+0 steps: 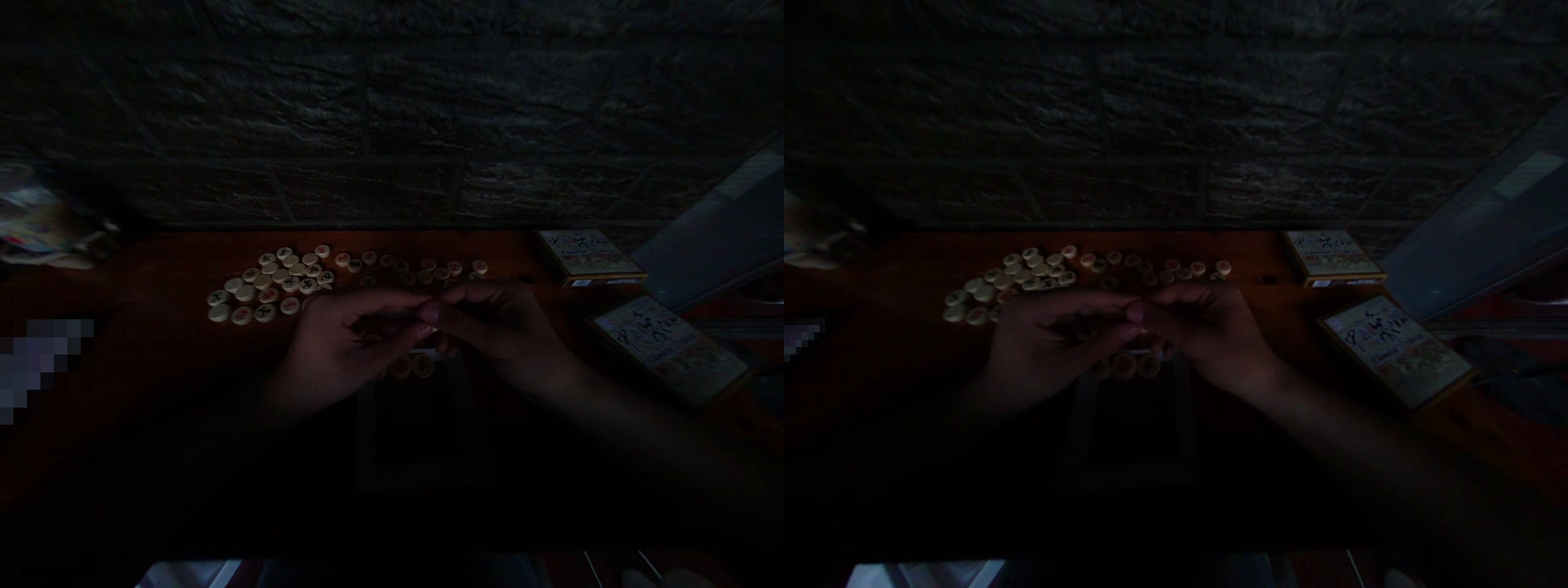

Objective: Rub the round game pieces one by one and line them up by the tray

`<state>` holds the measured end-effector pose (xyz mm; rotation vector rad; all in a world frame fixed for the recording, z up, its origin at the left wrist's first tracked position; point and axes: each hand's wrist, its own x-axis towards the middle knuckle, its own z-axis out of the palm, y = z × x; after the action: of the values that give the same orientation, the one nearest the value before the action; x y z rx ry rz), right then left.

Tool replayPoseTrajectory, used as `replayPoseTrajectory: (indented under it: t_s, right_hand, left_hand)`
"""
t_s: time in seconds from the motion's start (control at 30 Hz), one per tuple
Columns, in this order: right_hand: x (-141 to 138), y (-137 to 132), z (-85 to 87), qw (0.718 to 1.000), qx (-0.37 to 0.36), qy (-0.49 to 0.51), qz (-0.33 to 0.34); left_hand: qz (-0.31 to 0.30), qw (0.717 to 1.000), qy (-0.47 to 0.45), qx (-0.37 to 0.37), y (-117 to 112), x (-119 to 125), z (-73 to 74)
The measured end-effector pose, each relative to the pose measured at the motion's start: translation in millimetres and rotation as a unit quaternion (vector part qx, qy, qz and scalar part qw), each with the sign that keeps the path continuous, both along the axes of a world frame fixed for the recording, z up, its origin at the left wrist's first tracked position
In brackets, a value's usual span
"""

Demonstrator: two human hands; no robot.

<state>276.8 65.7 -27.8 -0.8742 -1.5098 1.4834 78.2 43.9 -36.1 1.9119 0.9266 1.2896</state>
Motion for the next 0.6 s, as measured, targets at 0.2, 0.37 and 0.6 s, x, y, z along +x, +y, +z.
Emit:
replayPoseTrajectory:
  t_s: [0.2, 0.37, 0.6]
  right_hand:
    - [0.1, -1.2, 2.4, 1.000, 0.014, -0.002, 0.003]
    - [-0.3, -1.7, -1.9, 1.000, 0.024, 0.012, -0.005]
    - [-1.7, -1.9, 0.7, 0.998, 0.031, 0.039, -0.025]
  left_hand:
    - [0.017, 0.994, -0.074, -0.075, 3.0, -0.5, 0.3]
    - [0.020, 0.990, -0.094, -0.104, 4.4, -1.5, 2.1]
    - [0.007, 0.987, -0.107, -0.116, 4.5, -0.7, 4.5]
